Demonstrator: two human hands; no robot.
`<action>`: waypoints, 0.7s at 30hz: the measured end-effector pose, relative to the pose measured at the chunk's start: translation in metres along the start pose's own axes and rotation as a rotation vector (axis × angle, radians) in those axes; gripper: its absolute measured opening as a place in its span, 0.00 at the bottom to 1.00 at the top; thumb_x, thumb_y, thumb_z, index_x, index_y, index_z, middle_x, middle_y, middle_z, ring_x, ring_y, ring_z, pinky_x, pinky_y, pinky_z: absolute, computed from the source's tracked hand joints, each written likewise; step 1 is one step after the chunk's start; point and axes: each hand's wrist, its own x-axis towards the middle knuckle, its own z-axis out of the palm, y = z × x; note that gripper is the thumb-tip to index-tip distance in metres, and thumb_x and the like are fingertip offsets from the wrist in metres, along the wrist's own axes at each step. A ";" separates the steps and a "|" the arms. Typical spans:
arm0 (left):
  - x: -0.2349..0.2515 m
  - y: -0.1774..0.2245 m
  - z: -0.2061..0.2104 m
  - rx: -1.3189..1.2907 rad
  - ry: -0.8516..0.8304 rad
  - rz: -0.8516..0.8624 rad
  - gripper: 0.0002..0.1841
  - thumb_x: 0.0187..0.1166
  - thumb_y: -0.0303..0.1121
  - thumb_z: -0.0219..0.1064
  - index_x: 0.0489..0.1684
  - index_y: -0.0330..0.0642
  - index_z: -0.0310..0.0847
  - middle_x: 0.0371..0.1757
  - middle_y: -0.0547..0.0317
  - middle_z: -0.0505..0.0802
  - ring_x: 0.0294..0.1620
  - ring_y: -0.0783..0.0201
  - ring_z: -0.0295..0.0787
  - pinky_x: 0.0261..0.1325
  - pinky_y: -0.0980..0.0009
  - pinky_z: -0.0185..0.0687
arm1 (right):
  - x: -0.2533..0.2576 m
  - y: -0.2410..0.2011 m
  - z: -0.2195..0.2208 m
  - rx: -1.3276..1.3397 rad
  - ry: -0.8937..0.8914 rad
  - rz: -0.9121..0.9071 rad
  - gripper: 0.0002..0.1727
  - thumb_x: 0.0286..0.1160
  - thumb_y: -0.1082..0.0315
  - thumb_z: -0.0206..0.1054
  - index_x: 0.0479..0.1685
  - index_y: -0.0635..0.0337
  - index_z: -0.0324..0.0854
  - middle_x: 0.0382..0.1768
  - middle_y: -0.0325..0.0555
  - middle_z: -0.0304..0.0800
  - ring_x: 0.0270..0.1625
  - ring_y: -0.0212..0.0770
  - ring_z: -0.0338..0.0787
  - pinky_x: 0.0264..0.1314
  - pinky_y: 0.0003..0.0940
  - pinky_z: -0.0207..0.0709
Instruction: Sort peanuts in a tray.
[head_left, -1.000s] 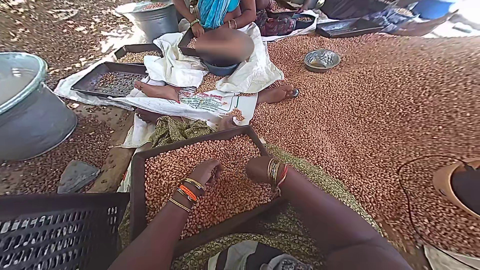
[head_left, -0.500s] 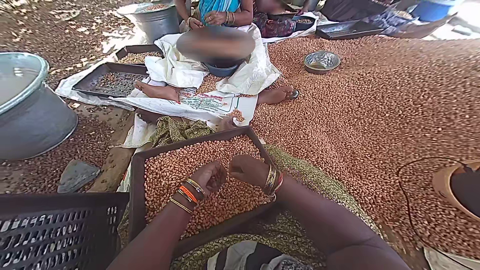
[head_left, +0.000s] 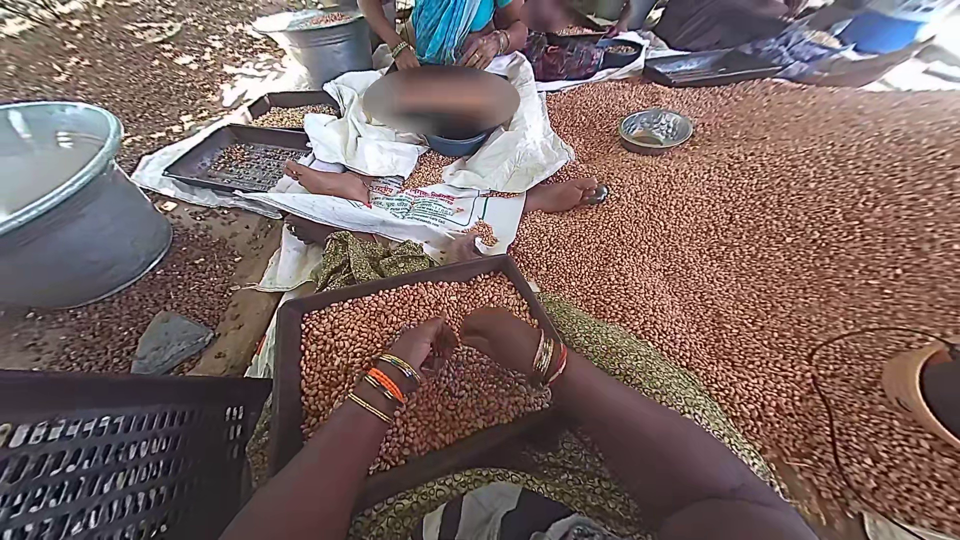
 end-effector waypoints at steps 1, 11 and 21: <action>0.001 -0.002 0.001 -0.002 -0.036 -0.011 0.33 0.95 0.56 0.32 0.37 0.45 0.80 0.19 0.64 0.81 0.13 0.71 0.66 0.16 0.76 0.57 | -0.003 -0.006 -0.002 0.099 0.148 -0.027 0.12 0.82 0.69 0.65 0.50 0.70 0.89 0.45 0.58 0.93 0.50 0.47 0.91 0.62 0.39 0.81; -0.001 0.011 -0.016 -0.334 0.030 0.268 0.23 0.95 0.40 0.37 0.30 0.47 0.74 0.17 0.67 0.78 0.10 0.75 0.61 0.13 0.80 0.56 | 0.015 -0.010 0.052 0.118 -0.102 -0.137 0.18 0.77 0.74 0.69 0.65 0.62 0.88 0.69 0.61 0.87 0.78 0.62 0.80 0.83 0.60 0.68; 0.006 0.006 -0.021 -0.308 0.093 0.310 0.24 0.96 0.39 0.35 0.29 0.45 0.74 0.17 0.66 0.78 0.10 0.75 0.61 0.13 0.81 0.56 | 0.006 -0.012 0.060 -0.082 -0.564 -0.520 0.09 0.70 0.70 0.76 0.47 0.58 0.95 0.57 0.59 0.91 0.66 0.63 0.85 0.70 0.68 0.73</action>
